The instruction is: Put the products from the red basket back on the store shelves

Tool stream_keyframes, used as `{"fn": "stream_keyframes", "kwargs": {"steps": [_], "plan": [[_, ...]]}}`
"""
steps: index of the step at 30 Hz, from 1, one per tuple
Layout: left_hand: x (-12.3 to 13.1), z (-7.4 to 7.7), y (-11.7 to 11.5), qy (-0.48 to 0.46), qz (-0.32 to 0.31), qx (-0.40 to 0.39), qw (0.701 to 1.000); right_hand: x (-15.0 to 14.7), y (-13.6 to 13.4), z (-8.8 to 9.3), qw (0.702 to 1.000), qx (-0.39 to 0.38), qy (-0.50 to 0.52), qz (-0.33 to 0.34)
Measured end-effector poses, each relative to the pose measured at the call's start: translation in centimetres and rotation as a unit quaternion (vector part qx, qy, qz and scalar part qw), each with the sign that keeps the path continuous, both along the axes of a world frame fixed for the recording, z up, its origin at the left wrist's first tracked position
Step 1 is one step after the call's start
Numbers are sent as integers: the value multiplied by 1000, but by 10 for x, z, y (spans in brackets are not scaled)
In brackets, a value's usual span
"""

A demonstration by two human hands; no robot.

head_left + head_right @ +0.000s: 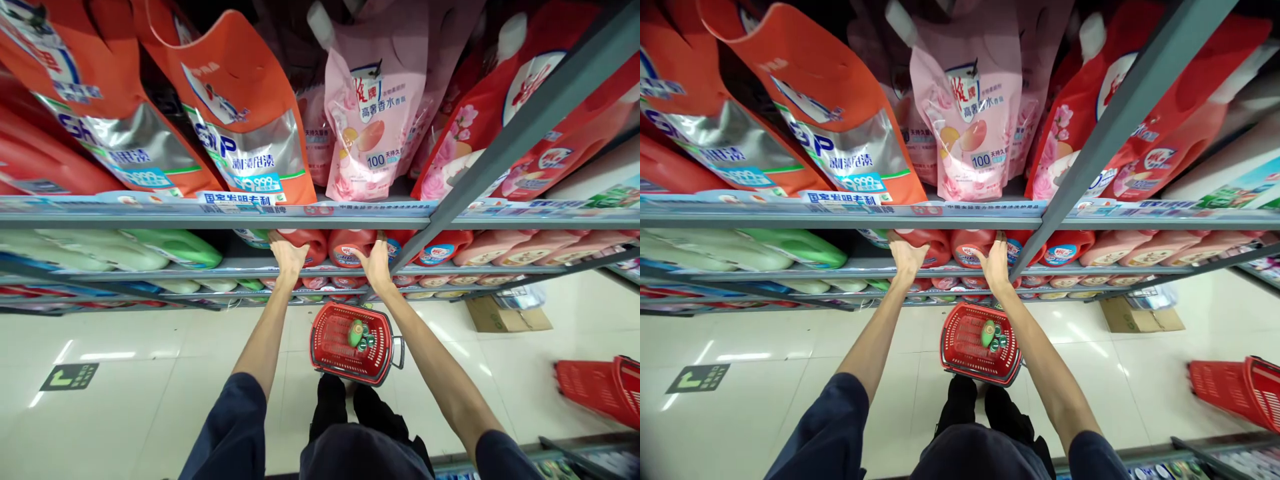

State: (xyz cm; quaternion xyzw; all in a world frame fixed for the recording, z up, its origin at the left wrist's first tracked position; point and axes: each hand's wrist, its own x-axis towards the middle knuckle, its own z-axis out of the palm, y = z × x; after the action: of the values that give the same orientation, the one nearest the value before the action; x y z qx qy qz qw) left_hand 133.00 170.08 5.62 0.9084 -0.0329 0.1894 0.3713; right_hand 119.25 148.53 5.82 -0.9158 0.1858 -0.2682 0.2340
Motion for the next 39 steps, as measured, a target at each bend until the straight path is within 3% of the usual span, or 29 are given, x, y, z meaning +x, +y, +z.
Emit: {"fn": "stream_keyframes", "kwargs": {"steps": [5,9,13,17,21,24,28,32,39], "plan": [[0,-3,5,1,-26,5,1000,3,-5,-4,1000,8,-22,19],[4,3,6,2,-40,14,999,2,-2,-2,999,26,-25,30],[-7,5,23,-10,-76,20,997,-26,8,-8,997,29,-60,25],[-61,-22,42,-58,-47,-43,996,-67,6,-42,997,64,-15,47],[-103,-63,17,10,-214,-43,976,-70,-12,-82,991,34,102,79],[-99,-89,-20,35,-275,36,960,-50,-26,-101,987,-20,141,79],[-83,-115,-48,26,-278,109,954,-29,-37,-116,984,-60,138,99],[-78,-126,-53,5,-260,104,960,-23,-41,-126,983,-85,105,128],[-74,-122,-61,20,-258,132,957,-24,-41,-135,971,-158,75,160]]}}
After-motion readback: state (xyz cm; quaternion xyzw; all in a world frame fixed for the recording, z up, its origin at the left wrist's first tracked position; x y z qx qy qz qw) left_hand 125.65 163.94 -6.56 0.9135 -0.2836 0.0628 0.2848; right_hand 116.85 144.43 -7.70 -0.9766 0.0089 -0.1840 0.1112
